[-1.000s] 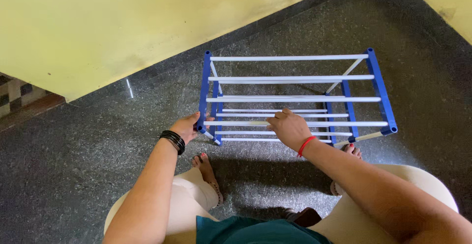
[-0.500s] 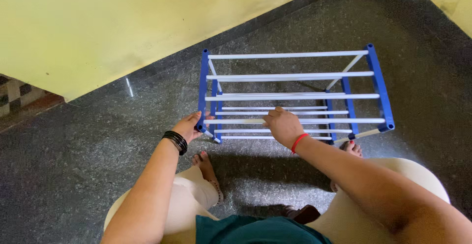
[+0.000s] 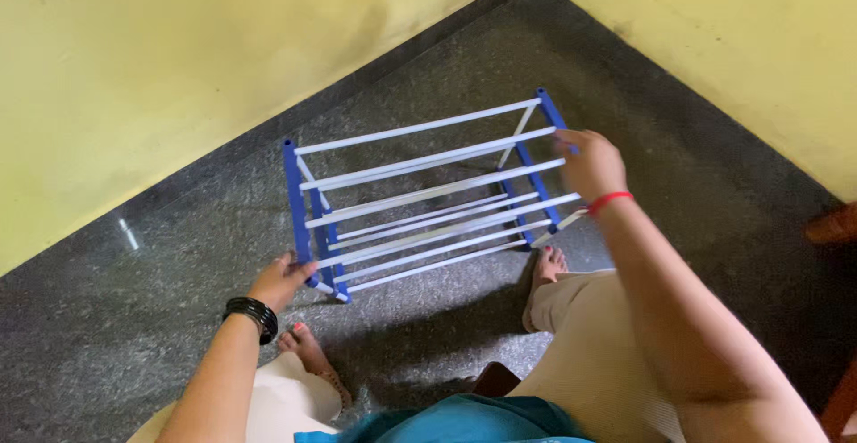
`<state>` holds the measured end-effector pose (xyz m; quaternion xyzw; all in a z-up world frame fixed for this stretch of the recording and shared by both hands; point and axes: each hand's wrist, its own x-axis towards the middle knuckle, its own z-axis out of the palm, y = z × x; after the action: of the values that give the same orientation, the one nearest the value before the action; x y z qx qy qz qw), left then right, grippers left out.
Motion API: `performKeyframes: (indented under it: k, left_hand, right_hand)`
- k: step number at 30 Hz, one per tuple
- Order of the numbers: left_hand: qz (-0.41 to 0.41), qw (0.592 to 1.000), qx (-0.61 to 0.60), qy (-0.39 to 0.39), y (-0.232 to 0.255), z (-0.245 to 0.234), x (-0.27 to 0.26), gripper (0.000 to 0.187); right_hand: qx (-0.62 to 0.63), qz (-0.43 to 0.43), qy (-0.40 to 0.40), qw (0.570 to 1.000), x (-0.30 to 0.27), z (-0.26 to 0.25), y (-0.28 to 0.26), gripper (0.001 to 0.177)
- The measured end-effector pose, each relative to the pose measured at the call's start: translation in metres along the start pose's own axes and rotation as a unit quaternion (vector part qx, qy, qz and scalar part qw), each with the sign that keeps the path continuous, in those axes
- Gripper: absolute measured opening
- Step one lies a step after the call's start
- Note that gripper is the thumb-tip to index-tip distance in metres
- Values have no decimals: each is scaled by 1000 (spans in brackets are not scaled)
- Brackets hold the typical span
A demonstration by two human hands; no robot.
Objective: The person assembles a blue and white plastic drying rack by inserting white rods into the blue frame. They repeatedly insert and remove rods to adjust the structure, then lift and rotate the rack to check its stability.
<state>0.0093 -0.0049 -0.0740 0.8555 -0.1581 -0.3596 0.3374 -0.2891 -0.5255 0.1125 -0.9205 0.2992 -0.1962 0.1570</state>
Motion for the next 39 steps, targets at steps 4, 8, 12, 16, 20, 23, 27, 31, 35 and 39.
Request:
performKeyframes:
  k: [4, 8, 12, 16, 20, 23, 27, 31, 35, 39]
  left_hand:
    - [22, 990, 123, 59, 42, 11, -28, 60]
    - [-25, 975, 193, 108, 56, 17, -31, 52]
    - [-27, 971, 204, 121, 44, 10, -15, 50]
    - [-12, 972, 201, 121, 32, 0, -2, 58]
    - [-15, 968, 214, 127, 29, -3, 4, 55]
    - [-4, 970, 209, 123, 32, -10, 8, 51]
    - [21, 952, 226, 207, 49, -22, 7, 55]
    - [24, 922, 182, 340, 54, -16, -10, 87]
    - [127, 893, 293, 317, 59, -6, -17, 103]
    - [23, 921, 302, 245, 72, 7, -34, 86]
  right_hand:
    - [-13, 256, -129, 958, -23, -6, 77, 43]
    - [13, 257, -173, 951, -25, 35, 120, 37]
    - [99, 352, -205, 908, -24, 42, 130, 43]
    - [100, 297, -235, 920, -20, 43, 141, 43]
    - [90, 281, -239, 925, -19, 47, 133, 43]
    - [117, 320, -254, 905, -24, 33, 123, 43]
    - [101, 256, -261, 925, -22, 40, 127, 44]
    - [-24, -33, -168, 985, -32, 68, 123, 66]
    - [-199, 60, -249, 946, -47, 62, 67, 84]
    - [-224, 89, -268, 933, -64, 45, 26, 87]
